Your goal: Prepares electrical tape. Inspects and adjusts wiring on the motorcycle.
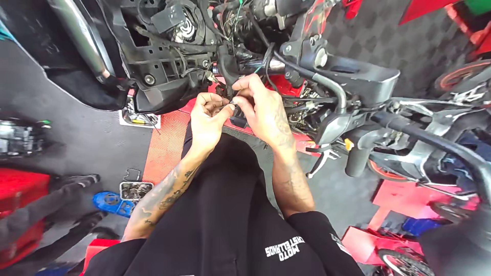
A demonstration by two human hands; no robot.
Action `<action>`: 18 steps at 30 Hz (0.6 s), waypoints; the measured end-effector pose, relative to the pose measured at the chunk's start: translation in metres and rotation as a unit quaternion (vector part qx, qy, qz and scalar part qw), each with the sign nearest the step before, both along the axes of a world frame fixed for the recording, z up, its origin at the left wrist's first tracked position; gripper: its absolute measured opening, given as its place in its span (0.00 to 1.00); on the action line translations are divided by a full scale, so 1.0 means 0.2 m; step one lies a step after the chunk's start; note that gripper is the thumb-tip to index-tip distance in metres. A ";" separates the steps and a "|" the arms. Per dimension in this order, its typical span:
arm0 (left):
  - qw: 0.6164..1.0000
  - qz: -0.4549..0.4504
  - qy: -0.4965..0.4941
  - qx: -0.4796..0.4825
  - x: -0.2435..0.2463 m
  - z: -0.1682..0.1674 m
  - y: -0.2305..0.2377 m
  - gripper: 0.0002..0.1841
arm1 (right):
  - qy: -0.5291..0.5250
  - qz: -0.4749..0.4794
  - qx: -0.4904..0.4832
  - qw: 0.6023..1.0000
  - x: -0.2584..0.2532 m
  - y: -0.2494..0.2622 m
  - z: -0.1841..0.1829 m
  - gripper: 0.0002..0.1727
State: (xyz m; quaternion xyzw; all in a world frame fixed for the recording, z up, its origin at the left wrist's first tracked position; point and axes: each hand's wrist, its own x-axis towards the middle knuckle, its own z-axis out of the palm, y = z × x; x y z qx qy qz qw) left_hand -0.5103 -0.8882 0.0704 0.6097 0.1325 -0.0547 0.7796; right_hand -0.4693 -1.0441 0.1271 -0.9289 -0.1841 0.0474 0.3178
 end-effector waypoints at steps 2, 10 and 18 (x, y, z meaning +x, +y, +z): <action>1.000 0.006 0.001 0.003 -0.01 -0.02 -0.01 0.17 | 0.026 0.005 0.004 1.000 0.03 0.01 0.01 0.22; 0.999 0.021 -0.017 0.045 -0.02 -0.02 -0.02 0.18 | 0.036 -0.020 0.001 0.999 -0.05 0.01 0.04 0.28; 0.979 0.013 -0.069 0.193 0.00 0.02 0.02 0.18 | -0.077 -0.050 0.022 0.996 -0.08 0.05 -0.09 0.09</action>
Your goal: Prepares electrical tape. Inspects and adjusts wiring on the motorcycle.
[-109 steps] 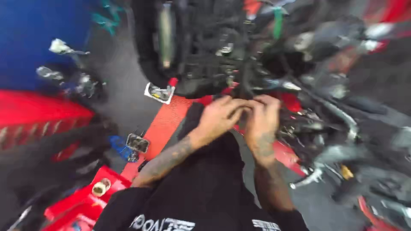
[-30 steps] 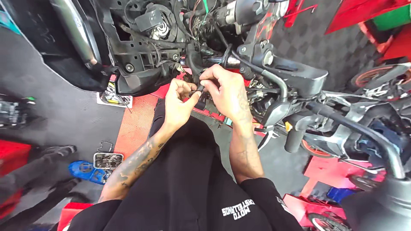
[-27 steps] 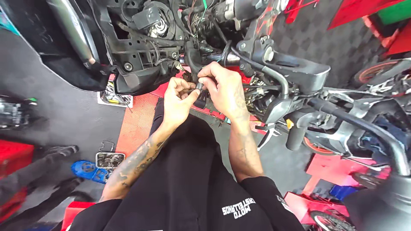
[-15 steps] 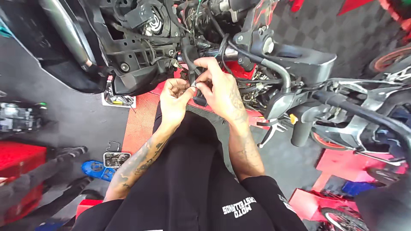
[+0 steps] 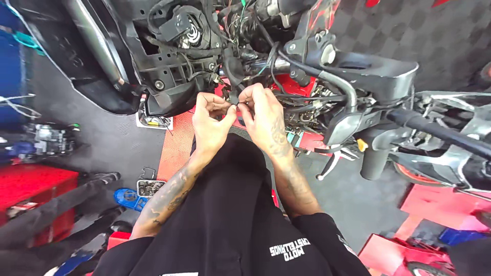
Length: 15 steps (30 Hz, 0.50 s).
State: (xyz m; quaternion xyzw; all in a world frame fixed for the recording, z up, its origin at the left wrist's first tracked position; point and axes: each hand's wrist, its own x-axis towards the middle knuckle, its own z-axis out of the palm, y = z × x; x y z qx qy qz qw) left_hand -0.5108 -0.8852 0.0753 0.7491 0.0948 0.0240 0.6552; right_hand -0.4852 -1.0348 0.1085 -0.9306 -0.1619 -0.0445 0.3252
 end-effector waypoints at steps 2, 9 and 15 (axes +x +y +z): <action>0.998 -0.001 0.033 -0.046 0.01 0.01 0.00 0.18 | -0.023 0.019 0.009 1.000 0.00 -0.02 -0.02 0.05; 0.994 0.003 0.074 -0.077 0.01 0.04 -0.01 0.17 | -0.088 0.026 0.022 0.996 -0.02 -0.04 -0.06 0.07; 0.993 0.020 0.078 -0.089 0.01 0.04 -0.04 0.17 | -0.085 0.011 0.011 0.996 -0.03 -0.04 -0.06 0.08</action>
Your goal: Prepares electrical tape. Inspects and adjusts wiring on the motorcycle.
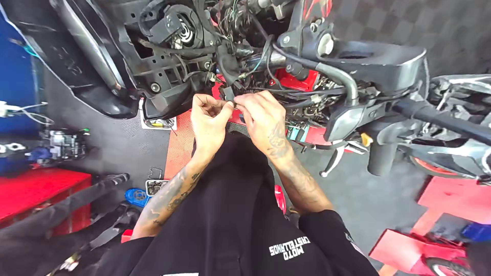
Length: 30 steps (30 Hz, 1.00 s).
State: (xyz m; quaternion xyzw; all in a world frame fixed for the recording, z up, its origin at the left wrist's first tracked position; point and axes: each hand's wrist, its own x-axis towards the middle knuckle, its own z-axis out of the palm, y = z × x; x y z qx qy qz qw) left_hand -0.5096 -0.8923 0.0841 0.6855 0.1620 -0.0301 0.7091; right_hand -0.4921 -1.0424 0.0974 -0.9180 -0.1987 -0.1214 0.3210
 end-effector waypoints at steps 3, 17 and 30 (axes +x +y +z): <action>0.998 0.019 0.034 -0.047 0.00 0.03 -0.02 0.15 | -0.018 0.001 0.006 1.000 0.00 0.00 -0.02 0.08; 0.989 0.027 0.107 -0.098 0.03 0.05 0.02 0.16 | -0.089 0.023 -0.028 0.995 0.03 0.00 -0.13 0.09; 0.915 -0.139 -0.193 0.327 0.01 0.07 0.10 0.10 | -0.099 -0.006 -0.027 0.995 0.02 0.02 -0.14 0.09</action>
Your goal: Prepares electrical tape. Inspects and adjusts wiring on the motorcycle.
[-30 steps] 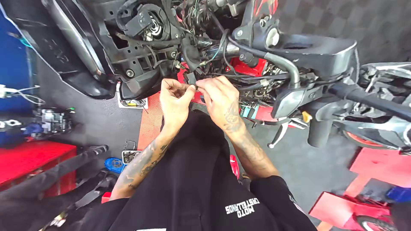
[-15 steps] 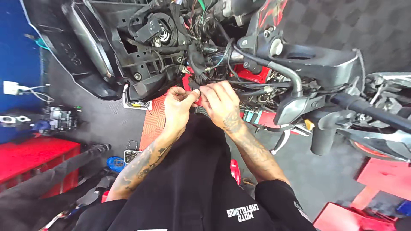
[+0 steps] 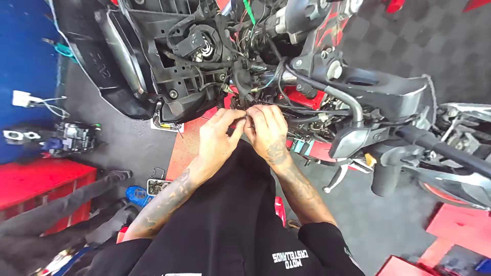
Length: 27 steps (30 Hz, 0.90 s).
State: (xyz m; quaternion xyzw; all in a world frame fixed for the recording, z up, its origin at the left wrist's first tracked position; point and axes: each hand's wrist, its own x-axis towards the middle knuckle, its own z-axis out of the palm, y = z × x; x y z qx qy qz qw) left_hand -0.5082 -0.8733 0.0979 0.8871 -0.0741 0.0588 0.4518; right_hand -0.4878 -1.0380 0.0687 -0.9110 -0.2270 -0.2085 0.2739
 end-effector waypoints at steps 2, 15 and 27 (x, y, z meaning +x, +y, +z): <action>0.999 -0.001 -0.007 0.041 0.00 0.01 -0.01 0.09 | 0.010 -0.003 -0.007 1.000 0.00 0.00 0.01 0.08; 0.991 -0.011 0.087 0.098 0.08 0.05 -0.03 0.08 | 0.011 -0.015 0.005 1.000 -0.05 -0.01 -0.03 0.08; 0.959 -0.027 0.271 -0.082 0.11 0.00 0.02 0.08 | 0.069 -0.066 0.203 0.975 -0.17 0.04 -0.13 0.08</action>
